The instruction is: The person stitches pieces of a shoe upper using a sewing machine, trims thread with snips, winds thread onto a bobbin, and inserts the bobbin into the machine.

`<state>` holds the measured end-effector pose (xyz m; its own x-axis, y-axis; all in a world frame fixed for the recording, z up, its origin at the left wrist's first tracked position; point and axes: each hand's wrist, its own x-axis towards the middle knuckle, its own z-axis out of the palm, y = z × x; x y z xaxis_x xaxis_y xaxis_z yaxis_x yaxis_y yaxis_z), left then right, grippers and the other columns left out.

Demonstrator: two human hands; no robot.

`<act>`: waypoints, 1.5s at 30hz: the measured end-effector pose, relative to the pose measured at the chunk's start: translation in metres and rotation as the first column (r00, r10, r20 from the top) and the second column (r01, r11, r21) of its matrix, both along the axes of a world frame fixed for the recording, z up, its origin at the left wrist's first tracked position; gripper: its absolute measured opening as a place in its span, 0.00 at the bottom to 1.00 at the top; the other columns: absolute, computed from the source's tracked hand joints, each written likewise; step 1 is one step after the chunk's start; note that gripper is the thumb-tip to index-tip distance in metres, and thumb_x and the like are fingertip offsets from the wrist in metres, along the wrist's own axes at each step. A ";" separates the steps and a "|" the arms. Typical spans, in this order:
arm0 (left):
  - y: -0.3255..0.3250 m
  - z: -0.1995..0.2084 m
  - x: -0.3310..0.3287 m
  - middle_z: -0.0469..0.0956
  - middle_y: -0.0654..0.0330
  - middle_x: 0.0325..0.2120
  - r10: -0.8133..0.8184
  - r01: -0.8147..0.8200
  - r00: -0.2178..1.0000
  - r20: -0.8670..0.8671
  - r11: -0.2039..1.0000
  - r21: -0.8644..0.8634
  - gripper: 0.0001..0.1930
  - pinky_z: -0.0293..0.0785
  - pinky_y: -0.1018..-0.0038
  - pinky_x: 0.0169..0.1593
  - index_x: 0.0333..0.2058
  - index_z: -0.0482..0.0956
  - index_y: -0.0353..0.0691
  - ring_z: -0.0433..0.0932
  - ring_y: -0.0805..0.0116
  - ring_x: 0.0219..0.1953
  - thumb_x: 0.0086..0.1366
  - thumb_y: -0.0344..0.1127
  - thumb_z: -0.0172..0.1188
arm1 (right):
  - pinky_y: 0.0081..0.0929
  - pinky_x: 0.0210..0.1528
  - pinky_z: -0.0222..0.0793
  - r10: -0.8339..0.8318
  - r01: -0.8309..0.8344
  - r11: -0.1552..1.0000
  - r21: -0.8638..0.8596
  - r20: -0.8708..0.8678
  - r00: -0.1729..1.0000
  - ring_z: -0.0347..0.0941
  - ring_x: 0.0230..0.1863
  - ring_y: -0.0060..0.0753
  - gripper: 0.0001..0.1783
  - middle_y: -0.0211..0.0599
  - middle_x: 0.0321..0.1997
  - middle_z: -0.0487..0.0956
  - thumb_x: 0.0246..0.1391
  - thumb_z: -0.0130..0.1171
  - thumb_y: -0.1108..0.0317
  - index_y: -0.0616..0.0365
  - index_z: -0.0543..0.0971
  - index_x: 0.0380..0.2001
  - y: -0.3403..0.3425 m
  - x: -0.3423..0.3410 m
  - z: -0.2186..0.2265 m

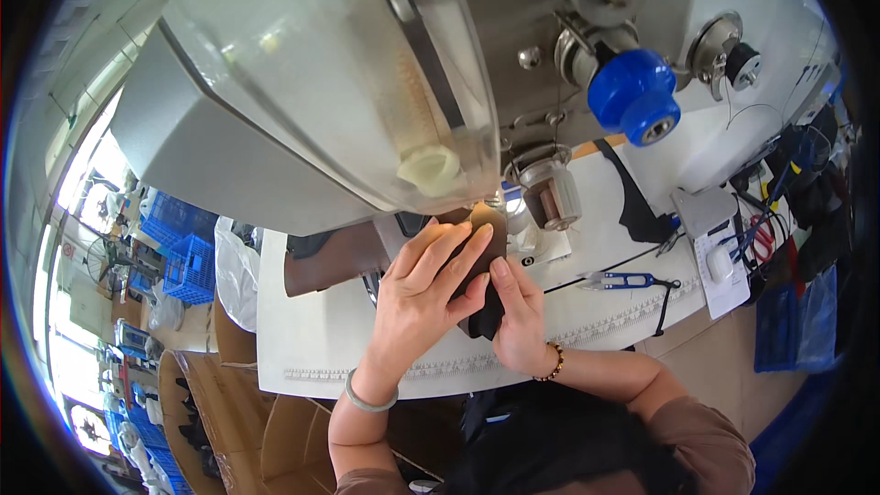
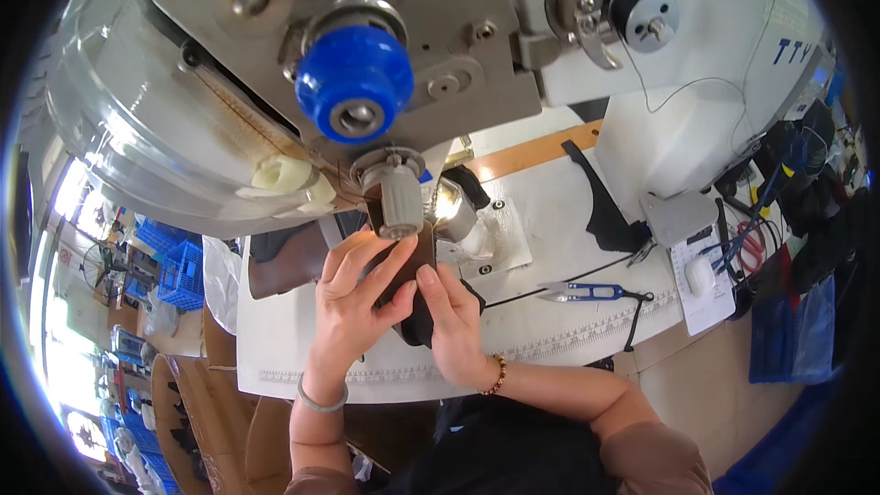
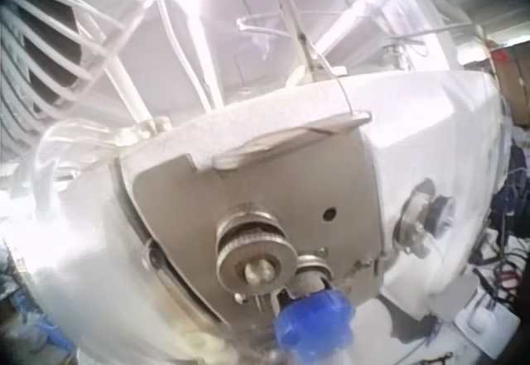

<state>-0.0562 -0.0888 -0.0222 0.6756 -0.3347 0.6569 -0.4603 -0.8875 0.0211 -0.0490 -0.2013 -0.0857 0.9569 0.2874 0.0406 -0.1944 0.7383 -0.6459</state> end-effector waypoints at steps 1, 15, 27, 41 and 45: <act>0.000 0.002 0.001 0.71 0.64 0.43 -0.006 0.006 1.000 -0.001 1.000 0.003 0.25 0.73 0.69 0.44 0.45 0.76 0.46 0.71 0.65 0.45 0.43 0.31 0.64 | 0.10 0.26 0.55 0.013 -0.014 1.000 0.028 0.019 1.000 0.58 0.25 0.07 0.12 0.19 0.24 0.66 0.62 0.42 0.62 0.55 0.68 0.28 0.001 0.001 0.000; -0.055 -0.009 -0.014 0.68 0.47 0.47 0.278 -0.282 0.958 -0.067 0.958 -0.059 0.26 0.66 0.59 0.54 0.49 0.68 0.29 0.66 0.48 0.53 0.48 0.29 0.54 | 0.31 0.55 0.57 0.239 -0.147 0.958 -0.247 0.406 0.882 0.61 0.53 0.36 0.24 0.42 0.54 0.63 0.53 0.52 0.68 0.64 0.62 0.52 0.008 -0.037 -0.047; -0.051 -0.030 -0.004 0.70 0.50 0.46 0.371 -0.360 0.922 0.110 0.927 -0.108 0.20 0.67 0.61 0.54 0.45 0.72 0.32 0.68 0.52 0.53 0.51 0.22 0.50 | 0.29 0.40 0.66 0.182 0.551 0.678 -0.486 0.837 0.516 0.70 0.39 0.41 0.17 0.44 0.38 0.73 0.45 0.54 0.79 0.64 0.69 0.42 -0.070 0.024 -0.003; -0.050 -0.033 -0.004 0.70 0.53 0.46 0.323 -0.294 0.936 0.137 0.936 -0.196 0.23 0.65 0.63 0.54 0.46 0.72 0.35 0.68 0.55 0.52 0.47 0.21 0.51 | 0.13 0.18 0.54 -0.184 0.553 0.811 -0.191 0.814 0.551 0.61 0.22 0.14 0.12 0.30 0.24 0.70 0.48 0.60 0.68 0.61 0.67 0.27 -0.047 0.072 0.066; -0.047 -0.032 -0.005 0.69 0.54 0.46 0.331 -0.302 0.936 0.122 0.931 -0.207 0.27 0.61 0.64 0.55 0.48 0.71 0.37 0.66 0.56 0.53 0.44 0.20 0.51 | 0.13 0.22 0.57 -0.194 0.558 0.803 -0.210 0.793 0.578 0.62 0.22 0.14 0.09 0.31 0.23 0.70 0.50 0.57 0.71 0.61 0.67 0.27 -0.049 0.062 0.067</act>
